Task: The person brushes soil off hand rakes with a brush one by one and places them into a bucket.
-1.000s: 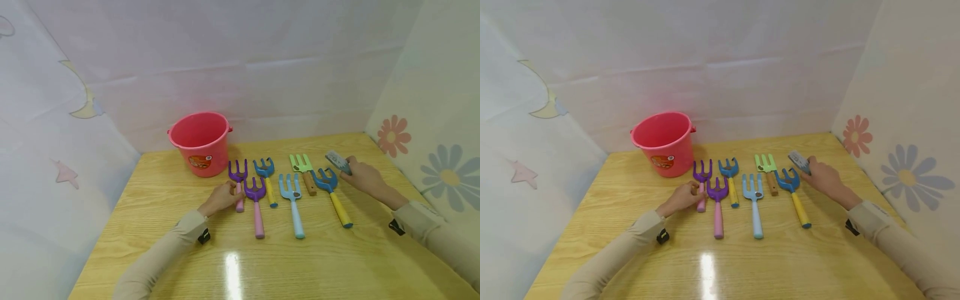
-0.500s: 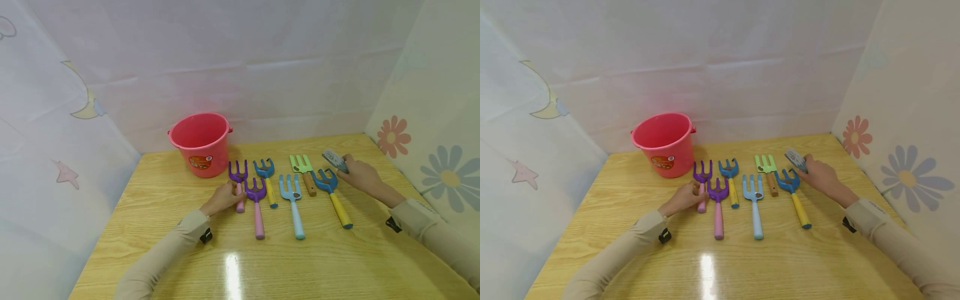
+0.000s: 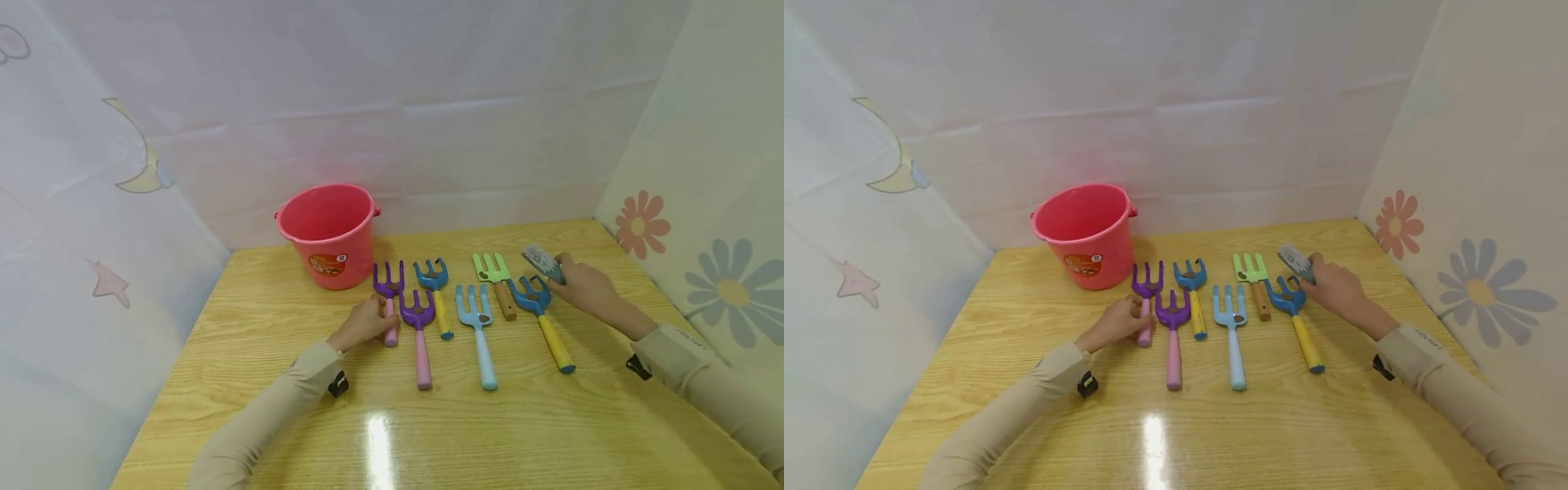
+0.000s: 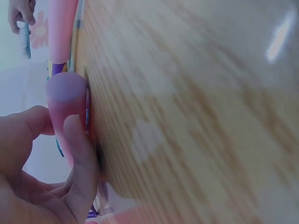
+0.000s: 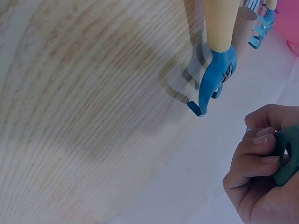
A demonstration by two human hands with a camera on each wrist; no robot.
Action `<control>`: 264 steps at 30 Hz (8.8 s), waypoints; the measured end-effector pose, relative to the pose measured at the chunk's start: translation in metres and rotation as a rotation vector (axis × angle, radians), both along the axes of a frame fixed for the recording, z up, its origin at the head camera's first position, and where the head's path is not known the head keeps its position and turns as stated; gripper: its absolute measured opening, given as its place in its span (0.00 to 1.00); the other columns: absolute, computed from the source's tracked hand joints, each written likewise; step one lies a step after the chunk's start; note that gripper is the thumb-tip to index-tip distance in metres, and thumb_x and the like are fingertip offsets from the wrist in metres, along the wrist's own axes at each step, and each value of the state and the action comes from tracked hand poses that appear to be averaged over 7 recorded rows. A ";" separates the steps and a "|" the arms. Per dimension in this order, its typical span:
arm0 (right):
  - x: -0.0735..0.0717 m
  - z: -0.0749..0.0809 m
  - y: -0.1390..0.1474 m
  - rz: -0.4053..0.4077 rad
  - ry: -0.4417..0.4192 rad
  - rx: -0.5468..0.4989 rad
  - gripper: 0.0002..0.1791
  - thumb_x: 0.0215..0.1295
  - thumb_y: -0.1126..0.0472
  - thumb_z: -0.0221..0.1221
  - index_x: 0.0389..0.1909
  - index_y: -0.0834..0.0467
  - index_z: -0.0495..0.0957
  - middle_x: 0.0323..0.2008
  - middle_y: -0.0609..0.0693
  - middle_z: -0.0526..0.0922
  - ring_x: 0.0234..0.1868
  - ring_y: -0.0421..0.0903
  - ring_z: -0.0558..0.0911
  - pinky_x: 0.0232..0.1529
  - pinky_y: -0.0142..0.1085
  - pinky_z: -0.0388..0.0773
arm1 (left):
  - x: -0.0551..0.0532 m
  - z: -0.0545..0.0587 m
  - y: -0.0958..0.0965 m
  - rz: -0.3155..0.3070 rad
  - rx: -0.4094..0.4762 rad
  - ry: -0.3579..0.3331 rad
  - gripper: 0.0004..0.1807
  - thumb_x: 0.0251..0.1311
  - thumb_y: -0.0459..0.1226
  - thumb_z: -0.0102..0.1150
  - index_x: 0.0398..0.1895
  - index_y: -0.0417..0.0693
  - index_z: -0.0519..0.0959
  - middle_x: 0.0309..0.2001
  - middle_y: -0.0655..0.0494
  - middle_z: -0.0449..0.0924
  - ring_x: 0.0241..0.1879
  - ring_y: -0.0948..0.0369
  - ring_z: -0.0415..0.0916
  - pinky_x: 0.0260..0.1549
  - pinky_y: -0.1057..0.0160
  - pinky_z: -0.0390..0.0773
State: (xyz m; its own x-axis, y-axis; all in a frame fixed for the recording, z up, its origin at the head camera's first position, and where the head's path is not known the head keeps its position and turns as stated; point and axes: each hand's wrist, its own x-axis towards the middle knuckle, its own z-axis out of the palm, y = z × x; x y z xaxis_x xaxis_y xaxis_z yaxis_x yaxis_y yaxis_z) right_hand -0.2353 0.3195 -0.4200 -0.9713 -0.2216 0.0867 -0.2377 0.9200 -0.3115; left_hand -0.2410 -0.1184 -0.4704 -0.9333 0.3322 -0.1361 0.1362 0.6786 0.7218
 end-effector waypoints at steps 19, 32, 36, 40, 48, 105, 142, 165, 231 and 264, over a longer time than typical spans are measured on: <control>0.000 0.001 -0.005 0.025 -0.001 -0.031 0.29 0.69 0.60 0.56 0.61 0.77 0.60 0.22 0.59 0.78 0.11 0.44 0.68 0.11 0.36 0.61 | -0.001 0.007 -0.002 0.083 -0.006 0.028 0.30 0.64 0.43 0.57 0.63 0.32 0.70 0.54 0.40 0.78 0.50 0.50 0.76 0.46 0.55 0.78; 0.001 0.002 -0.011 0.034 -0.019 -0.040 0.29 0.69 0.61 0.56 0.60 0.78 0.60 0.22 0.58 0.78 0.11 0.44 0.67 0.11 0.36 0.62 | -0.001 0.003 0.001 0.134 -0.038 0.019 0.21 0.68 0.44 0.54 0.54 0.35 0.73 0.37 0.49 0.77 0.36 0.56 0.76 0.32 0.62 0.76; -0.001 0.002 -0.014 0.025 -0.050 -0.049 0.30 0.70 0.58 0.57 0.61 0.76 0.60 0.24 0.60 0.79 0.12 0.45 0.68 0.12 0.36 0.63 | -0.003 0.002 0.001 0.130 -0.031 0.021 0.20 0.69 0.43 0.54 0.53 0.35 0.73 0.35 0.50 0.77 0.32 0.57 0.75 0.29 0.64 0.74; -0.002 0.000 -0.017 0.018 -0.062 -0.044 0.32 0.70 0.57 0.58 0.62 0.75 0.60 0.27 0.62 0.80 0.13 0.45 0.69 0.13 0.36 0.63 | -0.003 0.002 0.001 0.132 -0.026 0.033 0.16 0.70 0.41 0.54 0.50 0.36 0.73 0.32 0.50 0.76 0.29 0.58 0.75 0.28 0.64 0.74; -0.003 -0.002 -0.018 0.030 -0.081 -0.051 0.32 0.71 0.57 0.56 0.63 0.76 0.58 0.18 0.53 0.76 0.10 0.43 0.65 0.11 0.35 0.60 | -0.005 0.000 0.002 0.135 -0.044 0.046 0.16 0.70 0.41 0.54 0.50 0.36 0.73 0.34 0.49 0.75 0.32 0.57 0.75 0.31 0.62 0.76; -0.013 0.000 -0.056 0.168 -0.140 -0.153 0.30 0.76 0.62 0.52 0.66 0.77 0.54 0.22 0.59 0.78 0.10 0.43 0.73 0.11 0.37 0.70 | -0.007 0.011 0.003 0.088 0.224 -0.011 0.15 0.71 0.33 0.52 0.56 0.34 0.70 0.29 0.38 0.79 0.13 0.61 0.76 0.16 0.61 0.79; -0.019 0.005 -0.086 0.217 -0.030 -0.083 0.15 0.73 0.67 0.51 0.52 0.76 0.72 0.17 0.50 0.72 0.13 0.40 0.65 0.15 0.30 0.61 | -0.009 0.012 0.005 0.068 0.289 -0.010 0.20 0.70 0.33 0.51 0.62 0.33 0.67 0.31 0.35 0.79 0.12 0.59 0.77 0.15 0.58 0.80; -0.029 0.000 -0.113 0.242 0.018 -0.006 0.20 0.76 0.59 0.53 0.54 0.73 0.76 0.37 0.60 0.84 0.31 0.49 0.82 0.31 0.44 0.79 | -0.008 0.011 0.005 0.089 0.265 0.004 0.19 0.70 0.34 0.53 0.61 0.34 0.68 0.31 0.37 0.79 0.13 0.60 0.77 0.15 0.59 0.80; -0.030 0.002 -0.197 0.361 0.042 -0.079 0.25 0.74 0.58 0.55 0.62 0.72 0.68 0.40 0.61 0.81 0.27 0.46 0.78 0.24 0.36 0.73 | -0.003 0.012 0.005 0.077 0.282 0.042 0.19 0.69 0.34 0.52 0.60 0.35 0.70 0.32 0.35 0.80 0.12 0.61 0.75 0.14 0.61 0.78; -0.040 -0.008 -0.199 0.334 0.034 -0.061 0.26 0.74 0.58 0.55 0.64 0.73 0.66 0.44 0.66 0.81 0.32 0.53 0.82 0.27 0.41 0.78 | -0.004 0.011 0.006 0.077 0.273 0.035 0.23 0.70 0.34 0.53 0.63 0.30 0.67 0.28 0.35 0.80 0.13 0.61 0.75 0.13 0.63 0.77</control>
